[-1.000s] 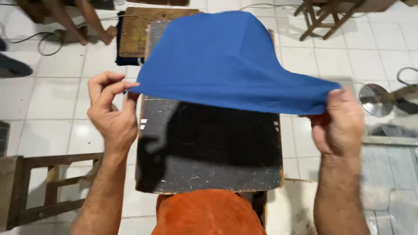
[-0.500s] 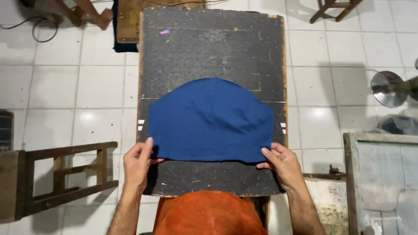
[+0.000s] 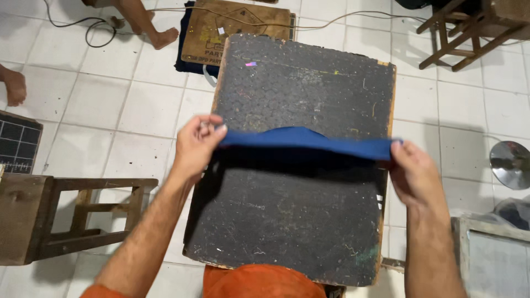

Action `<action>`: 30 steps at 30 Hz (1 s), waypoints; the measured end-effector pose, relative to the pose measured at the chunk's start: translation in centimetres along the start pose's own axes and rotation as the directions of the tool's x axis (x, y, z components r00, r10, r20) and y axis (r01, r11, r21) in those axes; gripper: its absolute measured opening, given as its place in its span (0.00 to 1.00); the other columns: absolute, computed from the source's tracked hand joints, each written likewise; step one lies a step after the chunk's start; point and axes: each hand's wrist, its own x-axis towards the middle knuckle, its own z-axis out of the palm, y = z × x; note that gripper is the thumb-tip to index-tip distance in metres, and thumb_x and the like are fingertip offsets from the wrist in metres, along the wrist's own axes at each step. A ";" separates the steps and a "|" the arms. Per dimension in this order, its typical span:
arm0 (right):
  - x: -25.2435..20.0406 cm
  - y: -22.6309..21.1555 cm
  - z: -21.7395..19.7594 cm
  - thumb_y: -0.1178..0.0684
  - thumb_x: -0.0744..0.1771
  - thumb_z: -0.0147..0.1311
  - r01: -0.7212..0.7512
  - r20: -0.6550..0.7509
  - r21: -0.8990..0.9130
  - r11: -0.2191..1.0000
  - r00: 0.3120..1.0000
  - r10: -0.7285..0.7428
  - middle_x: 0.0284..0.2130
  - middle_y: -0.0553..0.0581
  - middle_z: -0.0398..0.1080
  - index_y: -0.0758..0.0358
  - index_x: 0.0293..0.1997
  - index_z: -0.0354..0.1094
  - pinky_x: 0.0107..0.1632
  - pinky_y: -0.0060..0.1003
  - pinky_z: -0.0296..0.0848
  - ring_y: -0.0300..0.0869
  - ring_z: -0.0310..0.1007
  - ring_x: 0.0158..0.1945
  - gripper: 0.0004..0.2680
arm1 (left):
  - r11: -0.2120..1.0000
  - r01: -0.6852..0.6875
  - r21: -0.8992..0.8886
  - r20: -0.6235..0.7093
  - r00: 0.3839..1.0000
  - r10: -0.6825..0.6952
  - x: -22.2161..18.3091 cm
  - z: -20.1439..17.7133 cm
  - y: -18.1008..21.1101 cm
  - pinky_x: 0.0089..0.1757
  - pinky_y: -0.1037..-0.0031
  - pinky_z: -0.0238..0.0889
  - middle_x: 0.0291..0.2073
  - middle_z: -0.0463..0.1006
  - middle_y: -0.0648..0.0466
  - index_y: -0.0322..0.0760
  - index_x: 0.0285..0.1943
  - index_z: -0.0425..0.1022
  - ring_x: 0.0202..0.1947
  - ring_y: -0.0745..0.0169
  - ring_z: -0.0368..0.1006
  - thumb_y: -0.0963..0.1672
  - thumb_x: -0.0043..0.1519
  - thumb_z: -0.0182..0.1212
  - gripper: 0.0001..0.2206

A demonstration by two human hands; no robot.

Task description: The person positions blue fabric pieces onto printing boards by hand, smoothing the material and aligning it before moving the boards to a stack.

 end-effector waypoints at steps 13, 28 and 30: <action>7.5 -5.8 4.4 0.52 0.69 0.59 0.274 -0.235 -0.105 0.956 0.927 -0.292 0.38 0.52 0.76 0.57 0.46 0.70 0.29 0.24 0.75 0.39 0.81 0.36 0.05 | 0.888 -0.445 -0.118 -0.188 0.888 0.420 12.5 5.4 5.8 0.28 0.80 0.66 0.21 0.64 0.65 0.42 0.44 0.77 0.24 0.78 0.62 0.39 0.64 0.64 0.04; 4.4 6.0 1.8 0.54 0.67 0.68 0.301 -0.021 -0.879 0.370 0.751 -0.660 0.26 0.52 0.72 0.54 0.45 0.72 0.49 0.48 0.69 0.53 0.72 0.39 0.07 | 0.547 -0.347 0.762 -0.021 0.830 0.557 7.1 3.3 -6.8 0.44 0.60 0.54 0.27 0.76 0.58 0.51 0.53 0.71 0.37 0.54 0.70 0.48 0.64 0.66 0.12; 4.0 6.8 1.5 0.53 0.67 0.67 0.261 -0.044 -0.897 0.356 0.750 -0.660 0.27 0.46 0.72 0.49 0.41 0.73 0.49 0.44 0.70 0.47 0.71 0.40 0.05 | 0.505 -0.373 0.778 0.006 0.808 0.589 6.4 3.3 -7.0 0.44 0.59 0.55 0.26 0.75 0.58 0.49 0.54 0.72 0.36 0.54 0.70 0.47 0.65 0.65 0.11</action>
